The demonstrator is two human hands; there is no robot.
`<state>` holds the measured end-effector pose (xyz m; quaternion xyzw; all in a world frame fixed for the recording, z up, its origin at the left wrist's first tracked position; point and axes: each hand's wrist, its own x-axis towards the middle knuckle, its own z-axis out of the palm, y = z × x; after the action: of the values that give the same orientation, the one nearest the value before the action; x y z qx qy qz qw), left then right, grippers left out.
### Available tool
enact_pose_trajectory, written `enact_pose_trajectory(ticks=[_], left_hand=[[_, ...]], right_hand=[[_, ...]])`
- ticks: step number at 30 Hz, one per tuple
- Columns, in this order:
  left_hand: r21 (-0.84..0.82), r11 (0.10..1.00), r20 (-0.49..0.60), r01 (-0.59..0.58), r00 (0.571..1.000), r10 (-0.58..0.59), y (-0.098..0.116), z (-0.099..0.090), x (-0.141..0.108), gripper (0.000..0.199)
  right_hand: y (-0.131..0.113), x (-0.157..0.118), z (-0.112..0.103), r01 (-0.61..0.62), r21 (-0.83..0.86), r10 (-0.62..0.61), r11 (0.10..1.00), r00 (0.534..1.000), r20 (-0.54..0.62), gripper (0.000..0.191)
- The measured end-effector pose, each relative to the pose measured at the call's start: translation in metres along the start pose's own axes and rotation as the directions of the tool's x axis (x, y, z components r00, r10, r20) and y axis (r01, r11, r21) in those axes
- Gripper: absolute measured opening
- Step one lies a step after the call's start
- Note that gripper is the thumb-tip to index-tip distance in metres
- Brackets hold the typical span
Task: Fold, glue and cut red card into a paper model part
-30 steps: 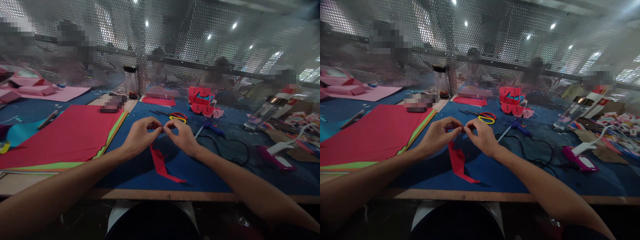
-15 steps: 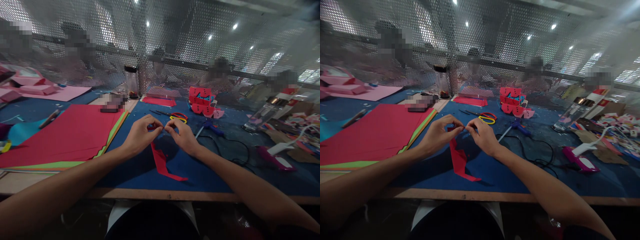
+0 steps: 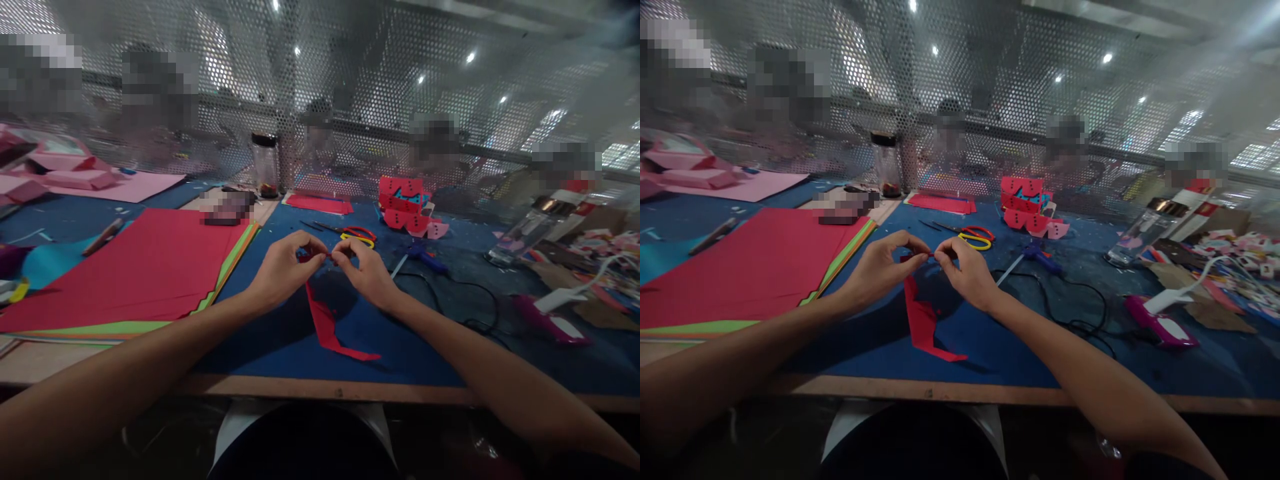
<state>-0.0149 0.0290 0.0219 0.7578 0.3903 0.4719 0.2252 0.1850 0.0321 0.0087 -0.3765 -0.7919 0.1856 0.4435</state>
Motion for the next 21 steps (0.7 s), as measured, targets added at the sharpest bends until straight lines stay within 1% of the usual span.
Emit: enact_pose_trajectory(ticks=[6, 16, 21], left_hand=[[-0.001, 1.0, -0.009, 0.001, 1.0, -0.001, 0.0014, 0.0001, -0.0007, 0.01], [-0.007, 0.999, 0.016, 0.046, 0.999, -0.046, -0.0004, 0.0006, -0.0003, 0.009], [-0.008, 0.998, 0.026, 0.059, 0.998, -0.059, -0.0011, 0.001, -0.0009, 0.01]], right_hand=[[0.0031, -0.0003, -0.0004, -0.03, 0.09, 0.03, 0.995, 1.0, 0.009, 0.016], [0.0027, -0.0003, -0.0025, -0.021, -0.007, 0.021, 1.0, 1.0, -0.014, 0.017], [0.0039, -0.0006, -0.0025, -0.027, 0.001, 0.027, 1.0, 0.999, -0.018, 0.019]])
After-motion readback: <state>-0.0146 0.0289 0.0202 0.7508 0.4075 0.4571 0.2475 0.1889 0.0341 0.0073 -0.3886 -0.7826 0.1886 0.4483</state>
